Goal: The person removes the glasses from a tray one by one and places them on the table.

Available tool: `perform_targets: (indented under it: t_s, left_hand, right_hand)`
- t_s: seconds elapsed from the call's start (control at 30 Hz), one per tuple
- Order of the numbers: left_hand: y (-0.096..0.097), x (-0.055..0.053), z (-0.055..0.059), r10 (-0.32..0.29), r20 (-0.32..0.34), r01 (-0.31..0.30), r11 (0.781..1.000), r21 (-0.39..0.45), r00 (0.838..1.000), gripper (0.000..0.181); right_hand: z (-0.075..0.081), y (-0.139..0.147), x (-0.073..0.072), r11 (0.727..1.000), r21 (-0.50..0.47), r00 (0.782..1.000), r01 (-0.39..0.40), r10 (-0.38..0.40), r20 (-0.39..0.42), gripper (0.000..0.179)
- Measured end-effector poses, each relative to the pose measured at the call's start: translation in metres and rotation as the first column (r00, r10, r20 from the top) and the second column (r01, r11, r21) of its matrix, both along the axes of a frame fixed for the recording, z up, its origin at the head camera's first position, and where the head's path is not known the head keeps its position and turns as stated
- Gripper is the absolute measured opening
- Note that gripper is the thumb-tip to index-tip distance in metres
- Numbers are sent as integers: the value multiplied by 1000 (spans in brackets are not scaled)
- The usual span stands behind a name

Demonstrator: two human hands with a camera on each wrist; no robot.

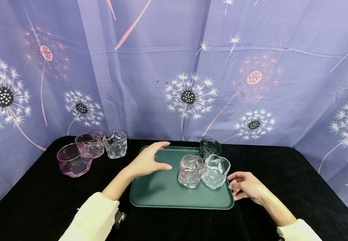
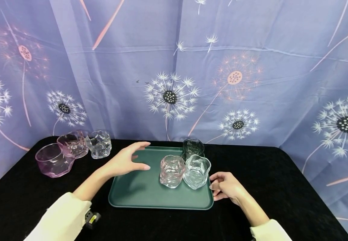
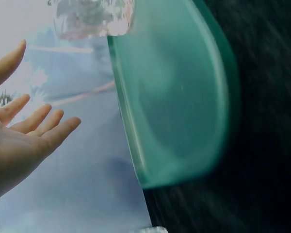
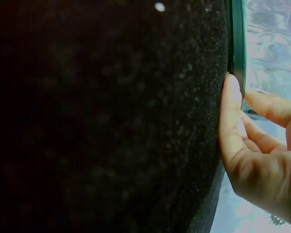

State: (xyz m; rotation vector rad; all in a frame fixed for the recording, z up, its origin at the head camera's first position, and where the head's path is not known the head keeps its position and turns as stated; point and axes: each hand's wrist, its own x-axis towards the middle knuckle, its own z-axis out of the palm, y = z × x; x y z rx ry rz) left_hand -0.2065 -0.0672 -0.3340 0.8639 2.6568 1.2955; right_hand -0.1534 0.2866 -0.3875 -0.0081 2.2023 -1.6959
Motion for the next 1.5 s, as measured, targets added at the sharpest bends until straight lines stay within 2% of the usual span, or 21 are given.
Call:
perform_targets:
  t_s: [0.3, 0.53, 1.03, 1.5]
  left_hand:
    - [38, 1, -4, -86, 21, 87, 996, -17, 996, 77]
    - [57, 4, -11, -137, 50, 139, 990, -26, 989, 80]
    - [67, 4, -20, -142, 38, 142, 990, 1, 989, 83]
    - [71, 6, -21, -119, 44, 118, 993, 20, 992, 79]
  right_hand:
    - [1, 0, 0, 1000, -1, 1000, 0, 0, 1, 37]
    - [1, -1, -1, 1000, 0, 1000, 0, 0, -1, 37]
    - [2, 0, 1, 1000, 1, 1000, -7, 7, -5, 38]
    - [1, 0, 1, 1000, -9, 1000, -12, 12, 1, 38]
